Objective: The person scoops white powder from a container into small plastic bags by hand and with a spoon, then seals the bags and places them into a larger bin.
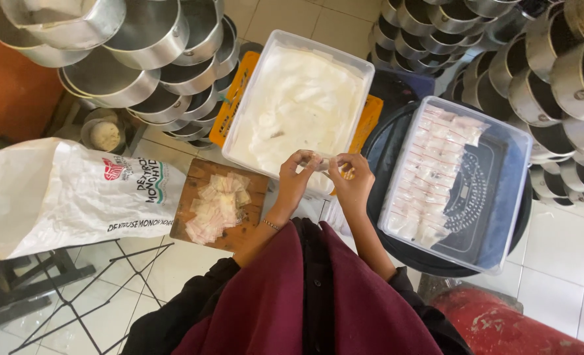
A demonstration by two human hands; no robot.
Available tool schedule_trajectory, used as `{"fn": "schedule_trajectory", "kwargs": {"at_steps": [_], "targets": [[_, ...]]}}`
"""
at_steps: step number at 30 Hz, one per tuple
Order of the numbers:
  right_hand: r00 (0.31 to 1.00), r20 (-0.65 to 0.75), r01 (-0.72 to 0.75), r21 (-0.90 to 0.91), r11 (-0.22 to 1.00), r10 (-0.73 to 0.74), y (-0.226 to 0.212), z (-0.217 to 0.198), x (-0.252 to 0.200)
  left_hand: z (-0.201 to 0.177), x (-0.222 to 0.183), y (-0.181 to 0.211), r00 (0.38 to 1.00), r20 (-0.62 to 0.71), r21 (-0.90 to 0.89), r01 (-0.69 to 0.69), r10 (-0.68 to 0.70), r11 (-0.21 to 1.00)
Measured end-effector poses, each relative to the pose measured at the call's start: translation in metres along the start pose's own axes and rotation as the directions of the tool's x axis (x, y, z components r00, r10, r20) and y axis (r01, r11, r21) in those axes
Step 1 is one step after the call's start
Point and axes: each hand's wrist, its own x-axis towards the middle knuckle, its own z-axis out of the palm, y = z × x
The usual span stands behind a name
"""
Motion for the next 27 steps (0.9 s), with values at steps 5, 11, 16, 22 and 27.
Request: {"fn": "schedule_trajectory", "kwargs": {"at_steps": [5, 11, 16, 22, 27], "targets": [[0.998, -0.046, -0.050, 0.007, 0.999, 0.051, -0.004, -0.016, -0.011, 0.014, -0.009, -0.003, 0.998, 0.063, 0.172, 0.015, -0.027, 0.985], [0.980, -0.130, -0.156, -0.024, 0.987, 0.152, 0.018, -0.049, -0.031, 0.051, -0.022, -0.003, 0.972, 0.220, 0.044, 0.070, -0.078, 0.997], [0.930, -0.245, -0.299, -0.064, 0.952, 0.276, 0.022, -0.088, -0.041, 0.095, -0.040, -0.002, 0.922, 0.383, -0.031, 0.083, -0.065, 0.996], [0.877, -0.335, -0.362, 0.015, 0.932, 0.346, 0.050, -0.133, -0.035, 0.153, -0.035, -0.033, 0.849, 0.528, -0.051, 0.034, -0.002, 0.998], [0.887, -0.265, -0.385, 0.029, 0.923, 0.378, 0.075, -0.162, -0.019, 0.193, -0.021, -0.042, 0.859, 0.510, -0.034, 0.059, -0.034, 0.998]]}}
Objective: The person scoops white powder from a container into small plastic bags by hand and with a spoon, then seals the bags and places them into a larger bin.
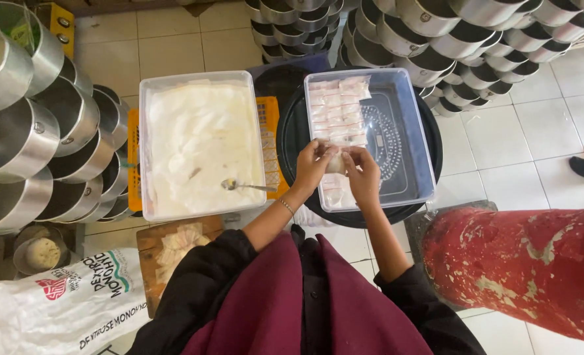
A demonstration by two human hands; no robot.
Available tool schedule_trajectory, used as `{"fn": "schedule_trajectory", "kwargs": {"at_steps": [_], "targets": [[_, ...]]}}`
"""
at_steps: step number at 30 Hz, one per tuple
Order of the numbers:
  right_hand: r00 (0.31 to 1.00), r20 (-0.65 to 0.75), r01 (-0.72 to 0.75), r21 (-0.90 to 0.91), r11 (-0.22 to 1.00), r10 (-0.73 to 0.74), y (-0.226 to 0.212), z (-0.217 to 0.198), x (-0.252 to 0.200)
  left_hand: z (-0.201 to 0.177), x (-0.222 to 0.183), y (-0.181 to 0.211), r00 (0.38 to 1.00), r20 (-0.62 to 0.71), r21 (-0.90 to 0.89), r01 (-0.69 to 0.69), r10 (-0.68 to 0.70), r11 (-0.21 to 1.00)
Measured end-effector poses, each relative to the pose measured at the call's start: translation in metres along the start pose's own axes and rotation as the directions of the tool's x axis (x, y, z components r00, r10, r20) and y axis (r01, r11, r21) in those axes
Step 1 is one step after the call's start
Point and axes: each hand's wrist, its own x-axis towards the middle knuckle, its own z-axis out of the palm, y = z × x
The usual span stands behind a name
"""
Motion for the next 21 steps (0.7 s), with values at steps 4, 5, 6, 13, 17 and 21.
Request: {"fn": "schedule_trajectory", "kwargs": {"at_steps": [4, 5, 6, 13, 17, 21], "targets": [[0.999, 0.040, -0.019, -0.059, 0.998, 0.021, 0.028, -0.018, 0.032, 0.023, 0.030, -0.026, 1.000, -0.002, 0.129, -0.022, 0.023, 0.991], [0.999, 0.042, -0.002, -0.123, 0.992, 0.008, 0.037, -0.023, 0.042, 0.026, 0.037, -0.032, 1.000, 0.011, 0.143, -0.021, 0.019, 0.989], [0.999, 0.041, 0.013, -0.187, 0.982, -0.005, 0.046, -0.029, 0.053, 0.032, 0.045, -0.038, 0.999, 0.029, 0.156, -0.020, 0.015, 0.988], [1.000, -0.010, 0.016, -0.350, 0.937, -0.021, 0.083, -0.060, 0.133, 0.049, 0.105, -0.065, 0.990, 0.141, 0.295, -0.061, 0.020, 0.954], [0.998, -0.046, -0.064, -0.391, 0.918, 0.050, 0.112, -0.062, 0.177, 0.063, 0.127, -0.069, 0.957, 0.288, 0.536, -0.174, 0.015, 0.826], [0.994, -0.068, -0.107, -0.392, 0.914, 0.087, 0.133, -0.047, 0.213, 0.079, 0.142, -0.068, 0.868, 0.494, 0.776, -0.468, 0.055, 0.424]]}}
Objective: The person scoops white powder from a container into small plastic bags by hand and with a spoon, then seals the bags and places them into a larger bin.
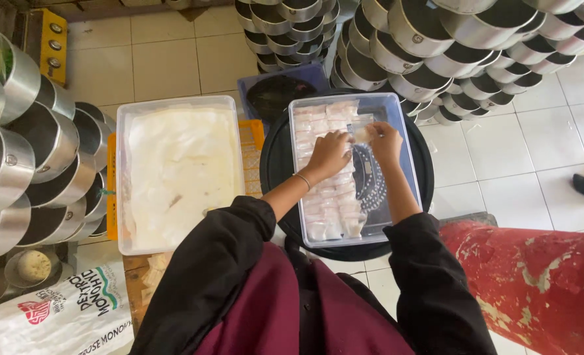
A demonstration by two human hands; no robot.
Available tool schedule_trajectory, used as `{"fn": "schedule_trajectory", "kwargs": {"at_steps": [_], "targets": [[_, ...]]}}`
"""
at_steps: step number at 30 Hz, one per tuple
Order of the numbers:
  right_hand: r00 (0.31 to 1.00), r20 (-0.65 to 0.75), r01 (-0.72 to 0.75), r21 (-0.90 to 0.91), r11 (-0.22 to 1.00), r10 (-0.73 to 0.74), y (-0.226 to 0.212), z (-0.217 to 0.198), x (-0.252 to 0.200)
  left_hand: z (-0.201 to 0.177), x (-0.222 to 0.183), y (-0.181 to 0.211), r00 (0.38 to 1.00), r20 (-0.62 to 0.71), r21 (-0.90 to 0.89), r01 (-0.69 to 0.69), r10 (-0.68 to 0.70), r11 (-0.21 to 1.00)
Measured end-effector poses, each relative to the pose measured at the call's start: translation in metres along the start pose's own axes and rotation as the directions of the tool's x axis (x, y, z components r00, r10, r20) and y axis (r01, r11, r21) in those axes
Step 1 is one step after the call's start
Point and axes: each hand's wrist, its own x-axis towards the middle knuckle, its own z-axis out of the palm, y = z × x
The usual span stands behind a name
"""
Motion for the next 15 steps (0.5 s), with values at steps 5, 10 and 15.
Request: {"fn": "schedule_trajectory", "kwargs": {"at_steps": [5, 10, 15], "targets": [[0.997, 0.061, -0.051, -0.009, 0.999, 0.052, 0.020, 0.034, 0.039, -0.006, 0.002, 0.011, 0.995, 0.023, 0.146, -0.096, 0.093, 0.985], [0.992, 0.102, -0.072, -0.080, 0.994, 0.080, 0.023, 0.045, 0.056, 0.019, 0.016, 0.001, 0.997, 0.045, 0.197, -0.070, 0.063, 0.978], [0.980, 0.169, -0.120, 0.057, 0.991, 0.109, 0.014, 0.040, 0.053, 0.039, 0.024, -0.011, 0.996, 0.048, 0.272, -0.081, 0.071, 0.959]]}}
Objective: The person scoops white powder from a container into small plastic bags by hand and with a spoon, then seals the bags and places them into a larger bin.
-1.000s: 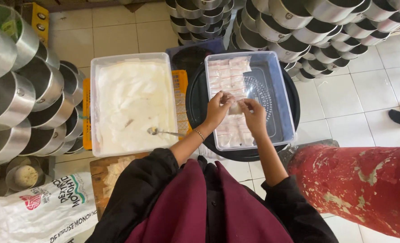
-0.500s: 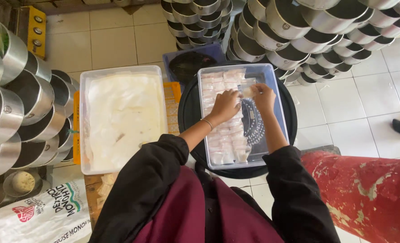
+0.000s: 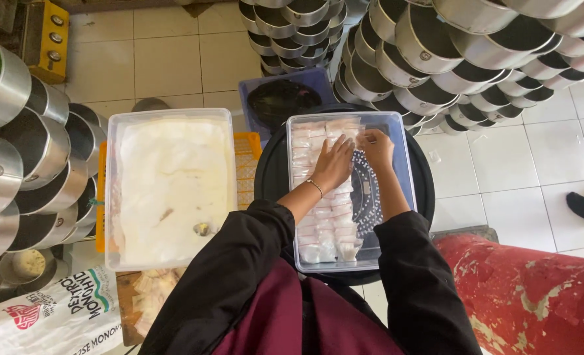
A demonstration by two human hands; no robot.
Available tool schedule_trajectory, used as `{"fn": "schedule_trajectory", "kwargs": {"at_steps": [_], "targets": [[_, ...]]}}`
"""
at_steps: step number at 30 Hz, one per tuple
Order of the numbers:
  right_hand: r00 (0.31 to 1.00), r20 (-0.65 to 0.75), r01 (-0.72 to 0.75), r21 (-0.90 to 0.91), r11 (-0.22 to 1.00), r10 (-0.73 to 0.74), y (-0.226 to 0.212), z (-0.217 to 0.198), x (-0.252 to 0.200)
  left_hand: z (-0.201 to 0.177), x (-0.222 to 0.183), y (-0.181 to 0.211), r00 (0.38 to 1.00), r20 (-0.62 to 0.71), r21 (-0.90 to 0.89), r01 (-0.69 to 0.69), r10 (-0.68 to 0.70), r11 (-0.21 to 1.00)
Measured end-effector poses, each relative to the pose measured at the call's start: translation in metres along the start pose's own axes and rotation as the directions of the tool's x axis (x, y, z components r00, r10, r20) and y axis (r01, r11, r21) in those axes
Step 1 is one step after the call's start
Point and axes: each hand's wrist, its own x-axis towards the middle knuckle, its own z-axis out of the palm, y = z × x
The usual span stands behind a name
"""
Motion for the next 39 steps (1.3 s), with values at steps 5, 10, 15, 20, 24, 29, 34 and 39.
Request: {"fn": "schedule_trajectory", "kwargs": {"at_steps": [5, 10, 15, 20, 24, 29, 34, 39], "targets": [[0.999, 0.002, 0.039, -0.026, 0.999, -0.039, 0.002, 0.001, 0.003, 0.002, -0.001, -0.002, 1.000, -0.001, -0.007, 0.014, -0.014, 1.000], [0.996, -0.032, 0.080, -0.046, 0.996, -0.082, 0.000, 0.004, 0.000, -0.011, -0.006, 0.003, 0.998, 0.044, -0.060, 0.037, -0.035, 0.998], [0.919, -0.298, 0.236, -0.114, 0.965, -0.259, -0.031, 0.004, -0.021, -0.038, -0.015, 0.003, 0.996, 0.029, -0.184, 0.089, -0.085, 0.979], [0.939, -0.204, 0.296, 0.075, 0.952, -0.276, -0.103, 0.018, -0.044, -0.099, -0.028, -0.017, 0.930, -0.234, -0.559, 0.110, -0.283, 0.822], [0.903, -0.011, 0.412, 0.308, 0.857, -0.430, -0.184, 0.046, -0.082, -0.182, -0.067, -0.043, 0.747, -0.418, -0.803, -0.038, -0.517, 0.595], [0.793, 0.171, 0.488, 0.397, 0.778, -0.585, -0.283, 0.108, -0.145, -0.236, -0.148, -0.093, 0.519, -0.466, -0.836, 0.007, -0.716, 0.549], [0.596, 0.404, 0.464, 0.532, 0.708, -0.694, -0.358, 0.184, -0.240, -0.268, -0.296, -0.151, 0.251, -0.504, -0.851, 0.020, -0.826, 0.525], [0.286, 0.637, 0.493, 0.543, 0.680, -0.716, -0.393, 0.257, -0.355, -0.261, -0.462, -0.187, -0.195, -0.562, -0.817, -0.019, -0.804, 0.576]]}}
